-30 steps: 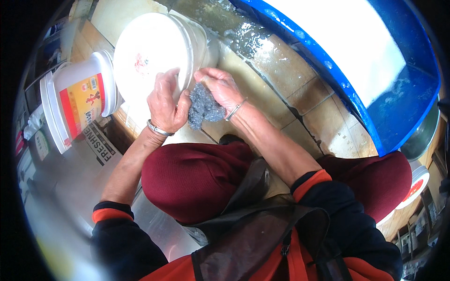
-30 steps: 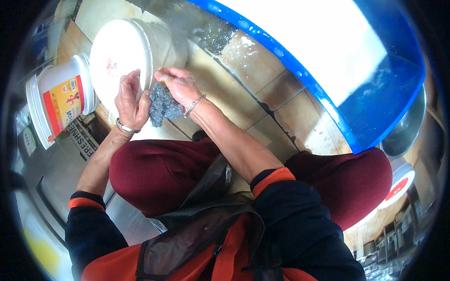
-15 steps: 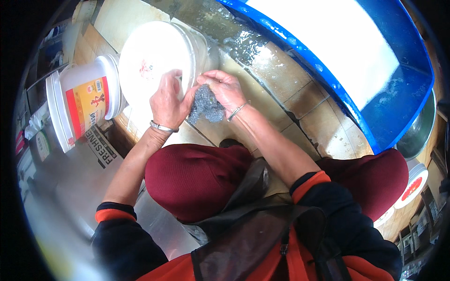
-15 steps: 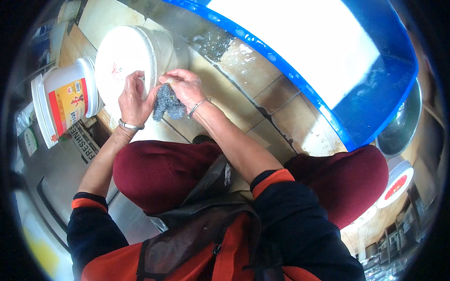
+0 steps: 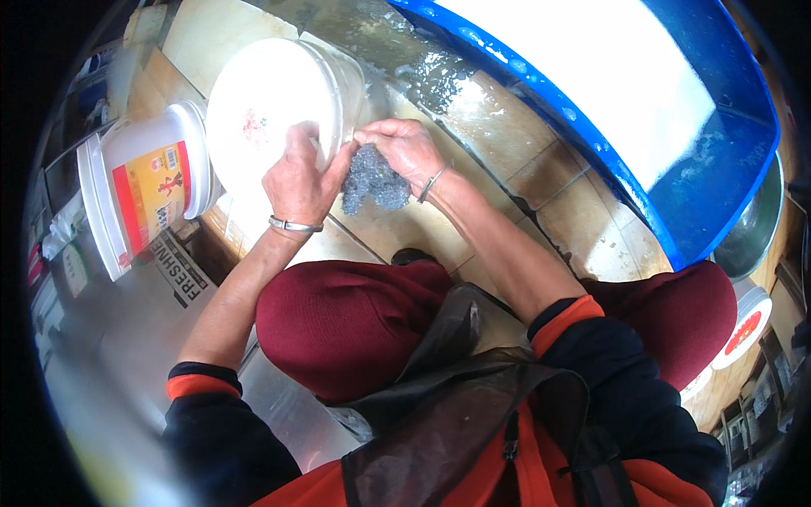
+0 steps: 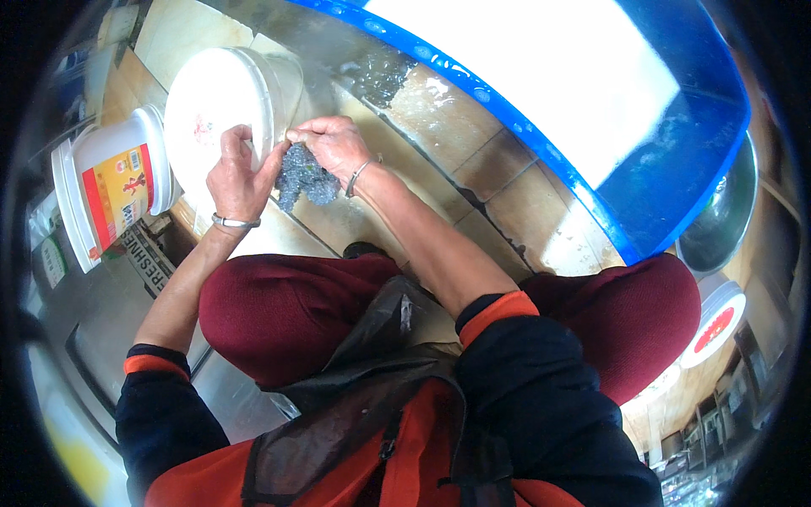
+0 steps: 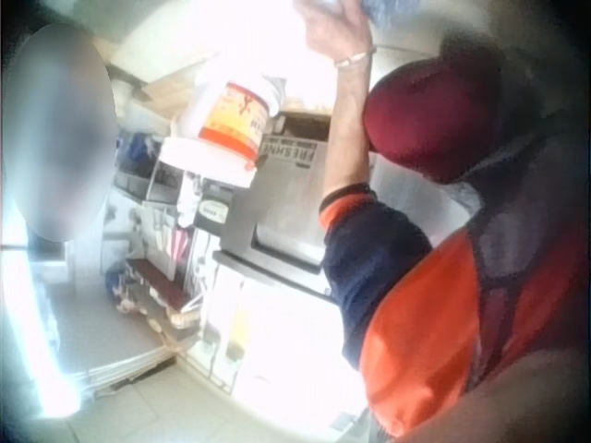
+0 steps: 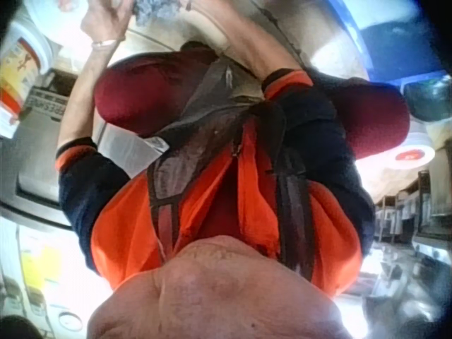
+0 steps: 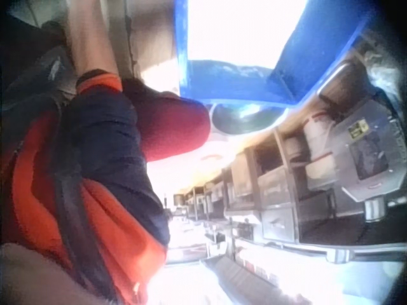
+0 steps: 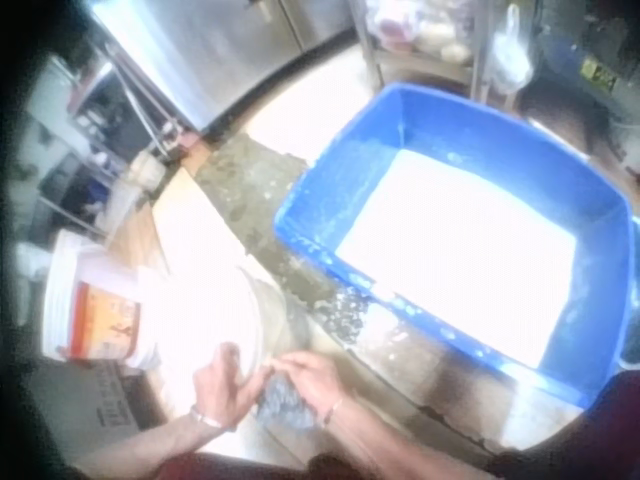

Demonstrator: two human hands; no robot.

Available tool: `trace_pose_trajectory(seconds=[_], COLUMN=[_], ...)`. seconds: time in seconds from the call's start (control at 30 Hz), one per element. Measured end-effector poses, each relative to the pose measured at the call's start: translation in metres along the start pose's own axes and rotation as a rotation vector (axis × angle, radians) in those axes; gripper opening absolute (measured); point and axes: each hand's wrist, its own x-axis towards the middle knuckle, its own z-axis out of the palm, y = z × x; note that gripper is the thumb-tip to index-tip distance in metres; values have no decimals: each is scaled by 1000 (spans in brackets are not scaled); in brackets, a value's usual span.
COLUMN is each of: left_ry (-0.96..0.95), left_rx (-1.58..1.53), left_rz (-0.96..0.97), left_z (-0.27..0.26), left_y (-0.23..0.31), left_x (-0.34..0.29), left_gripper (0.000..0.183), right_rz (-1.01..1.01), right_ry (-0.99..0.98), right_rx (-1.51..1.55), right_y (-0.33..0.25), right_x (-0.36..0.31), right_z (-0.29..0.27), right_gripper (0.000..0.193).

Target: The person scrubs the inside and outside of several white plastic containers with a metal scouring pad in a blue tub of soapy water. They rinse each container and place it aside, then repeat the process with additional containers.

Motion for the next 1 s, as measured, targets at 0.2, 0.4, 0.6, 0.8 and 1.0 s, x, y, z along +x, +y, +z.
trace_pose_trajectory(seconds=[0.2,0.4,0.6,0.8,1.0], left_ry=[70,88,89,107,136], left_rx=[76,88,35,102,118], left_rz=[57,109,92,80,87], left_z=[4,5,8,10,11], left_y=[1,0,-4,-5,-6], left_x=[0,0,-2,-3,-4], left_gripper=[46,42,42,43,44], right_rz=[131,-226,4,83,62], right_ry=[-71,43,-242,-392,-469], right_rx=[-28,-570,-302,-163,-371], right_y=[-20,-41,-52,-54,-52], right_x=[13,26,33,52,56], right_z=[-7,-12,-14,-15,-18], right_gripper=[28,33,25,30,31])
